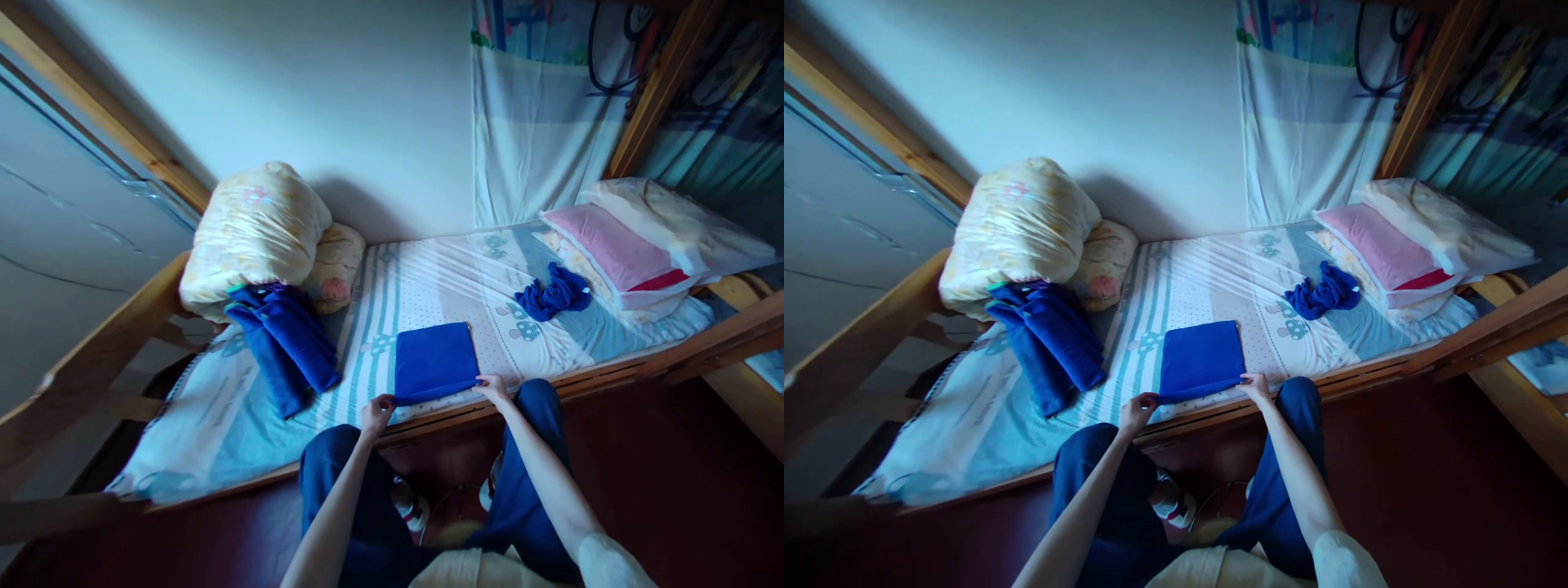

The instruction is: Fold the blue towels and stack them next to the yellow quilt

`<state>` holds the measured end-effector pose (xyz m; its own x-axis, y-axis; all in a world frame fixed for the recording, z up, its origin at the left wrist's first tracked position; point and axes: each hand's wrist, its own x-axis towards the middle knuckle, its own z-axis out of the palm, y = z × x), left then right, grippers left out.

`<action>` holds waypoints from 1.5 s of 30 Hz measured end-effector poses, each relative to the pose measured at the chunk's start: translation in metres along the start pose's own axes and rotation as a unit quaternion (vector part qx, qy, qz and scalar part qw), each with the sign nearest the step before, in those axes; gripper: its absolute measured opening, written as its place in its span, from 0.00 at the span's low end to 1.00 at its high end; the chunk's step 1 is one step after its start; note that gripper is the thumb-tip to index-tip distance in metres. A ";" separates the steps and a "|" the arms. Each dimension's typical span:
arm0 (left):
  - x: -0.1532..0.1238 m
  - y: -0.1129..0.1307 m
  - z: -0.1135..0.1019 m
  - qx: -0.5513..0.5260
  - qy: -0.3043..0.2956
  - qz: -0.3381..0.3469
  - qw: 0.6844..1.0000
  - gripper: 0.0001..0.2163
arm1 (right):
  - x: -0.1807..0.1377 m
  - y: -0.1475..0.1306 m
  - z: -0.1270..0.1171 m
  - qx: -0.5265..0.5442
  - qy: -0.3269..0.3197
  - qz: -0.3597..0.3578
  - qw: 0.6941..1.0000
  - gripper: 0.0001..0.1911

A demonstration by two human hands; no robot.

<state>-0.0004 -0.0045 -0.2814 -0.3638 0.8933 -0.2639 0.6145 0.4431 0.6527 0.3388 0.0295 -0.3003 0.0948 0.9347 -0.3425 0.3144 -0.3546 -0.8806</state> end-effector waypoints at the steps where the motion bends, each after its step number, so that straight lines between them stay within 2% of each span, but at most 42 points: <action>1: 0.003 0.000 0.001 0.010 0.001 0.006 1.000 0.07 | 0.002 -0.001 0.000 -0.019 -0.004 -0.019 1.000 0.16; 3: 0.008 0.001 0.004 0.029 0.007 0.011 0.999 0.06 | 0.005 -0.003 0.001 -0.050 0.006 -0.049 0.998 0.12; 6: 0.018 0.000 0.009 0.047 0.030 -0.003 0.998 0.06 | 0.011 -0.001 0.005 -0.071 0.055 -0.074 0.993 0.07; 10: 0.030 -0.005 0.016 0.050 0.055 -0.033 0.997 0.08 | 0.018 0.002 0.015 -0.095 0.098 -0.082 0.987 0.07; 18: 0.040 -0.017 0.032 0.019 0.047 -0.085 0.995 0.11 | 0.030 0.001 0.030 -0.144 0.077 -0.025 0.986 0.10; 26: 0.048 -0.017 0.043 0.032 0.053 -0.096 0.993 0.07 | 0.031 -0.006 0.039 -0.280 0.068 0.072 0.955 0.11; 36: 0.056 -0.023 0.049 0.037 0.054 -0.110 0.992 0.11 | 0.036 -0.013 0.041 -0.347 0.040 0.113 0.930 0.14; 45: 0.042 -0.030 0.049 0.035 0.026 -0.122 0.992 0.16 | 0.032 -0.021 0.044 -0.350 0.045 0.128 0.927 0.16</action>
<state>-0.0004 0.0235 -0.3469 -0.5425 0.7542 -0.3701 0.5494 0.6518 0.5228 0.2935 0.0657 -0.3076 0.3198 0.8317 -0.4538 0.8040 -0.4917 -0.3346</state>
